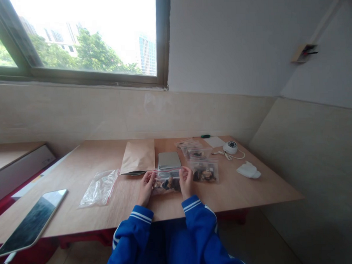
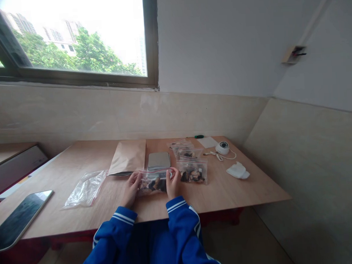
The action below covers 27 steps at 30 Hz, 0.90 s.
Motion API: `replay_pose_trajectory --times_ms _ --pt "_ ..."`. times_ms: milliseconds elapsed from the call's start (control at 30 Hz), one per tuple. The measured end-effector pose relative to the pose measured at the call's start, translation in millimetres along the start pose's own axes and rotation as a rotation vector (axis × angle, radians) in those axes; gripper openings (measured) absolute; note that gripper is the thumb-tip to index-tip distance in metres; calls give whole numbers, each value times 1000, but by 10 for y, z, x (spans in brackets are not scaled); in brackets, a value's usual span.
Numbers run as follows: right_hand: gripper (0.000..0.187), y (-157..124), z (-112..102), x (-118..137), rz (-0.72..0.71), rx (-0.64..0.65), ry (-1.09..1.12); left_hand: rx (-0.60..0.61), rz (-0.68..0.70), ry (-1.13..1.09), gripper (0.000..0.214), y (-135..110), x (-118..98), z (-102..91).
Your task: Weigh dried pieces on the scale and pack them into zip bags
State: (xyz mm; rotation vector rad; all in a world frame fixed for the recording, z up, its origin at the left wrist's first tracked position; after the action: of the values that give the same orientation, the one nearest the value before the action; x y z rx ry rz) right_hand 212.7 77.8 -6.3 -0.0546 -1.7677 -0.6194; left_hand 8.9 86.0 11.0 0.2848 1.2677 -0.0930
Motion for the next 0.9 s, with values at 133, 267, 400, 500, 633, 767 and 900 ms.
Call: replay_pose_trajectory --times_ms 133,267,400,500,633,767,900 --pt "43 7 34 -36 68 116 14 7 -10 9 39 -6 16 -8" --pt "38 -20 46 14 64 202 73 -39 -24 -16 40 -23 26 -30" --pt "39 -49 11 22 67 173 92 -87 -44 -46 40 -42 56 -64" --pt "44 -57 23 -26 80 176 122 -116 -15 -13 39 -43 54 -103" --pt "48 -65 49 -67 118 178 213 -126 11 36 38 -38 47 -129" --pt "46 -76 31 -36 142 153 224 -139 -16 18 41 -49 68 -132" --pt "46 -78 4 -14 136 134 207 -150 -35 14 41 -67 55 -126"
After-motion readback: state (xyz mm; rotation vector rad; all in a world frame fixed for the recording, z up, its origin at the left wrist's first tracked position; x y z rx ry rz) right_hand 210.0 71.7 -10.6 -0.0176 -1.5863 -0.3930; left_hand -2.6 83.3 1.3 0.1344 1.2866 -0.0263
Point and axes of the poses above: each hand's wrist, its own y-axis towards the middle knuckle, its own z-axis out of the palm, x = y × z, the point moved 6 cm from there along y, towards the middle knuckle, and after that the axes turned 14 degrees about x, right-handed, at the moved point
